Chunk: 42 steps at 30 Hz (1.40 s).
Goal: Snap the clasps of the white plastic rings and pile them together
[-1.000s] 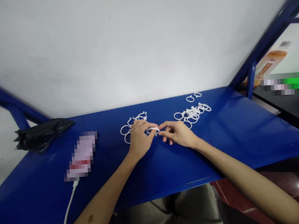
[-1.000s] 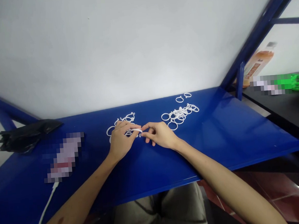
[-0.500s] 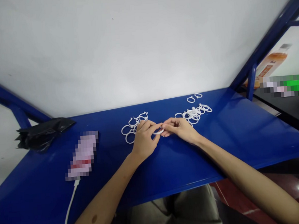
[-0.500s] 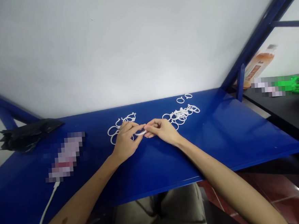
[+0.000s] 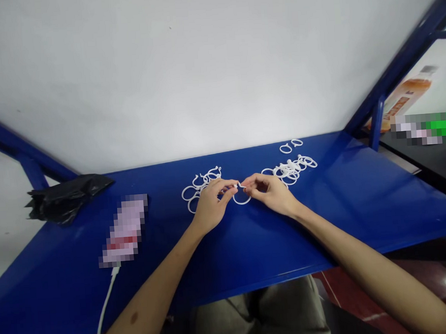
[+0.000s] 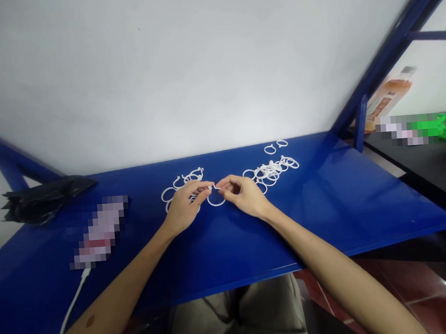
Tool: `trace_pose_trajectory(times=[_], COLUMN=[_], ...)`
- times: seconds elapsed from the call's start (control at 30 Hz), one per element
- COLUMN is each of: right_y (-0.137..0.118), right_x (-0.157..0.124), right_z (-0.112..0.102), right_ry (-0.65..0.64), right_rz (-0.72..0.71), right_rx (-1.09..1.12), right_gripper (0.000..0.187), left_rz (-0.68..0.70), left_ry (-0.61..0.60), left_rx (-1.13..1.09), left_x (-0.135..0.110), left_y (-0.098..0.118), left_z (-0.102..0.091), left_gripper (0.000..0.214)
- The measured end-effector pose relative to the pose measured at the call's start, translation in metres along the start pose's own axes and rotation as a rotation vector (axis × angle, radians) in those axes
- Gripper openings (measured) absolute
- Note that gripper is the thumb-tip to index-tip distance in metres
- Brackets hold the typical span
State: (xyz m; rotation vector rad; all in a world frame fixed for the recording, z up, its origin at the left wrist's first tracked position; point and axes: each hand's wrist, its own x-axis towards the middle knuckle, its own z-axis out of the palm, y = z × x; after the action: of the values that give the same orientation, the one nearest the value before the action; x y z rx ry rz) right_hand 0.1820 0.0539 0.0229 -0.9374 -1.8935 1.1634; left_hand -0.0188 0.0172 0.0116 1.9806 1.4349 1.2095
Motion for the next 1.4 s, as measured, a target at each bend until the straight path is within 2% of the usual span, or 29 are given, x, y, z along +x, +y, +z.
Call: trace_pose_trajectory(times=[0.17,0.33,0.5,0.63,0.77,0.83,0.93,1.0,1.07,1.13,1.23,1.3,1.4], right_y=[0.000,0.006,0.004,0.001,0.000,0.001,0.007,0.014,0.024,0.034,0.049,0.053,0.047], right_x=[-0.002,-0.003,-0.005,-0.008,-0.008,-0.006,0.002,0.008,0.013,0.017,0.018,0.018,0.017], right_z=[0.004,0.013,0.013,0.009,0.012,0.013,0.006,-0.010,-0.033,-0.058,-0.085,-0.090,-0.081], right_ry=[-0.052,-0.045,-0.026,-0.082,-0.112,-0.041,0.138,0.277,0.432,0.551,0.638,0.656,0.685], right_rz=[-0.059,-0.025,-0.070,-0.128,-0.163,-0.189,-0.288,-0.327,-0.290,-0.222,-0.094,-0.060,-0.137], right_rx=[0.004,0.140,0.035,-0.066,-0.148,-0.206,-0.406,-0.577,-0.726,-0.842,-0.953,-1.018,-1.063], right_gripper=[0.017,0.026,0.021,0.018,0.017,0.016,0.019,0.023,0.026,0.028,0.030,0.031,0.032], left_rz=[-0.085,-0.090,-0.037,0.031,0.104,0.130,0.123,0.091,0.074,0.082,0.111,0.140,0.188], left_ry=[-0.020,0.065,0.089,0.067,0.034,0.052,0.058,0.015,-0.030,-0.051,-0.059,-0.084,-0.141], left_rx=[-0.157,-0.159,-0.091,-0.062,0.085,0.214,0.471,0.618,0.694,0.699,0.623,0.557,0.471], left_x=[0.001,0.002,0.000,-0.002,0.002,0.006,0.010,0.009,0.008,0.006,0.004,0.003,-0.001], left_y=[0.005,0.006,0.003,-0.002,-0.007,-0.013,-0.024,-0.030,-0.033,-0.033,-0.026,-0.020,-0.012], left_z=[-0.003,-0.003,-0.001,-0.002,-0.007,-0.011,-0.013,-0.012,-0.010,-0.007,-0.005,-0.004,0.001], left_gripper=[0.012,0.008,0.008,0.014,0.013,0.003,0.028,0.038,0.039,0.033,0.019,0.012,0.013])
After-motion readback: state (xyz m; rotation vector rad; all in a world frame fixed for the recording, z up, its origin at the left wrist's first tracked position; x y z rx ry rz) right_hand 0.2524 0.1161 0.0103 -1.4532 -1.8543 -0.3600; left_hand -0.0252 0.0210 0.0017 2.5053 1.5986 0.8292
